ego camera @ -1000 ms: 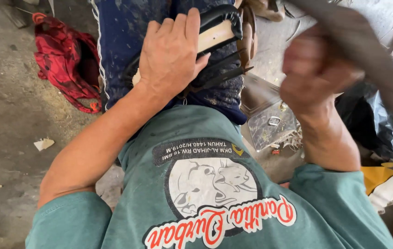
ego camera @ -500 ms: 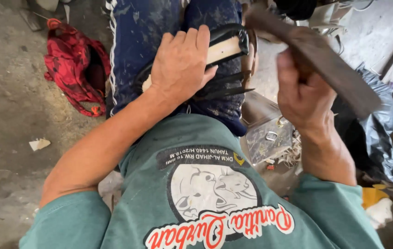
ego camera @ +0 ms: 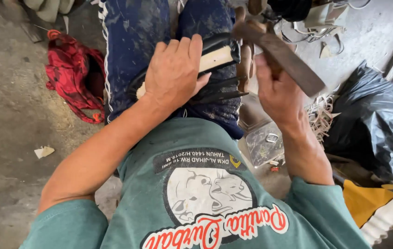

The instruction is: The person is repairing a black shoe by using a hammer to tap a metal tool against the sole. They repeatedly adjust the shoe's position on their lap and use the hammer to secure the sole to the shoe.

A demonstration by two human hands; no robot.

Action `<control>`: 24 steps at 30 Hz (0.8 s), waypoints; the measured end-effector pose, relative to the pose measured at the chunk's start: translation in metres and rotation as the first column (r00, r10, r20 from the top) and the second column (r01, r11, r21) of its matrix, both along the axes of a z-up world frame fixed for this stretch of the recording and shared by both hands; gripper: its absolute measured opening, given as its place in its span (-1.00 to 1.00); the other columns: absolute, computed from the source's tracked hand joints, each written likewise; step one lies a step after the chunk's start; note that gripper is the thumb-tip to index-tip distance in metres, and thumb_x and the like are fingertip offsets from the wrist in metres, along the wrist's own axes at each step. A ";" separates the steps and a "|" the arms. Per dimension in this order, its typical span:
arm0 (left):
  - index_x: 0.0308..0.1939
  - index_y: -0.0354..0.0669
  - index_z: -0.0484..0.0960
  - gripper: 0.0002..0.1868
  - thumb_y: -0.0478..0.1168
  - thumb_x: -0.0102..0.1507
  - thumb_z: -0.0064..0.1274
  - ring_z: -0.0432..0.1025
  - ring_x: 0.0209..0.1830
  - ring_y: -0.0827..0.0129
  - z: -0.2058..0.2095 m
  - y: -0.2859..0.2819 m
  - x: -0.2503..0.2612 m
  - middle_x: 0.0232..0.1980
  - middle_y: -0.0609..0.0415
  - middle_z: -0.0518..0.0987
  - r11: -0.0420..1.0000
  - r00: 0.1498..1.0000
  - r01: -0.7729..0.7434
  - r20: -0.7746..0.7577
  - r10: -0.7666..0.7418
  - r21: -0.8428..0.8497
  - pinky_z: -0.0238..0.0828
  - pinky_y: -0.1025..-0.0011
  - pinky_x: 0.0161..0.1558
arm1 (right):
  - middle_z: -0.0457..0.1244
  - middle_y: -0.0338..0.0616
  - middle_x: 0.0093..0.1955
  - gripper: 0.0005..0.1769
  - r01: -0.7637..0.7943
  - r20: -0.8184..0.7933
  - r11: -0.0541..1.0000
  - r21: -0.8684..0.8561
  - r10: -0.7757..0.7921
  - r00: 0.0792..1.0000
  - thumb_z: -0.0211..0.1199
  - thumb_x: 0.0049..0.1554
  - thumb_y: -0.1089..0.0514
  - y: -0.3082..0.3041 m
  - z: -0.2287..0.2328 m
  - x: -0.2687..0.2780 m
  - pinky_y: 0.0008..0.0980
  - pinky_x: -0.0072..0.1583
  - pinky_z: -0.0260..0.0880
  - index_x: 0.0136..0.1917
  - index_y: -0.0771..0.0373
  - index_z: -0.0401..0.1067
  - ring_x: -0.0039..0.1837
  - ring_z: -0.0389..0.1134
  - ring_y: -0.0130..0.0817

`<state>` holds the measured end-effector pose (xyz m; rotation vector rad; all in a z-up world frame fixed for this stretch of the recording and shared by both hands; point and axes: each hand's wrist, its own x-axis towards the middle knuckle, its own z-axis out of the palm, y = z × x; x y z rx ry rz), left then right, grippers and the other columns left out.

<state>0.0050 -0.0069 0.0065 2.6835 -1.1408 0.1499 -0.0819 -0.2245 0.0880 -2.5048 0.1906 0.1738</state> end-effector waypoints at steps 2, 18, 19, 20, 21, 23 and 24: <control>0.13 -0.16 0.48 -0.11 0.43 0.07 0.40 0.43 -0.30 0.32 -0.003 0.005 0.003 -0.21 0.18 0.50 1.000 0.999 -0.008 -0.049 0.007 -0.030 0.30 0.34 -0.24 | 0.21 -0.12 -0.30 -0.82 0.055 0.624 0.998 0.011 -0.050 0.780 0.04 0.48 0.10 0.000 -0.002 0.003 -0.33 -0.25 0.29 0.20 0.27 0.28 -0.38 0.17 -0.38; 0.12 -0.19 0.51 -0.11 0.43 0.08 0.42 0.51 -0.28 0.25 0.009 0.011 0.006 -0.24 0.14 0.56 1.000 0.998 0.012 -0.066 -0.013 -0.022 0.38 0.30 -0.24 | 0.14 -0.34 -0.35 -0.80 0.402 0.179 0.880 0.252 -0.451 0.875 0.06 0.42 0.06 0.039 -0.041 -0.034 -0.47 -0.33 0.27 -0.05 0.13 0.33 -0.34 0.17 -0.49; 0.26 -0.20 0.44 -0.03 0.42 0.10 0.45 0.45 -0.21 0.26 0.017 0.007 0.005 -0.08 0.14 0.55 0.999 0.999 -0.044 -0.004 0.044 -0.001 0.33 0.31 -0.20 | 0.14 -0.33 -0.36 -0.84 0.356 0.295 0.872 0.334 -0.456 0.840 0.03 0.45 0.11 0.027 -0.040 -0.037 -0.50 -0.37 0.30 0.02 0.15 0.33 -0.40 0.17 -0.49; 0.41 -0.21 0.37 0.06 0.40 0.13 0.49 0.39 -0.15 0.27 0.022 0.002 0.006 0.07 0.15 0.55 0.995 0.993 -0.102 0.060 0.100 0.016 0.29 0.31 -0.16 | 0.14 -0.32 -0.38 -0.87 0.299 0.404 0.862 0.409 -0.465 0.788 0.00 0.47 0.16 0.015 -0.042 -0.040 -0.53 -0.40 0.34 0.08 0.17 0.33 -0.45 0.16 -0.50; 0.41 -0.21 0.37 0.06 0.40 0.13 0.49 0.39 -0.15 0.27 0.025 0.002 0.006 0.07 0.15 0.55 0.995 0.995 -0.092 0.045 0.091 0.024 0.29 0.31 -0.16 | 0.14 -0.32 -0.38 -0.87 0.313 0.388 0.857 0.410 -0.475 0.790 0.00 0.47 0.16 0.015 -0.037 -0.038 -0.53 -0.40 0.34 0.08 0.17 0.33 -0.45 0.16 -0.50; 0.31 -0.17 0.41 -0.04 0.38 0.12 0.45 0.31 -0.09 0.23 0.033 -0.005 0.008 0.17 0.12 0.45 0.991 0.991 -0.095 0.098 0.086 0.094 0.27 0.29 -0.16 | 0.10 -0.11 -0.31 -0.89 0.278 0.397 0.842 0.463 -0.477 0.784 -0.10 0.46 0.33 0.010 -0.026 -0.032 -0.42 -0.32 0.30 0.25 0.28 0.15 -0.40 0.11 -0.38; 0.31 -0.17 0.41 -0.04 0.38 0.12 0.45 0.31 -0.09 0.23 0.025 -0.011 0.004 0.17 0.12 0.45 0.992 0.992 -0.088 0.096 0.079 0.087 0.27 0.29 -0.16 | 0.10 -0.11 -0.31 -0.89 0.285 0.399 0.843 0.457 -0.480 0.782 -0.10 0.46 0.33 0.005 -0.023 -0.042 -0.42 -0.32 0.30 0.25 0.28 0.15 -0.40 0.11 -0.38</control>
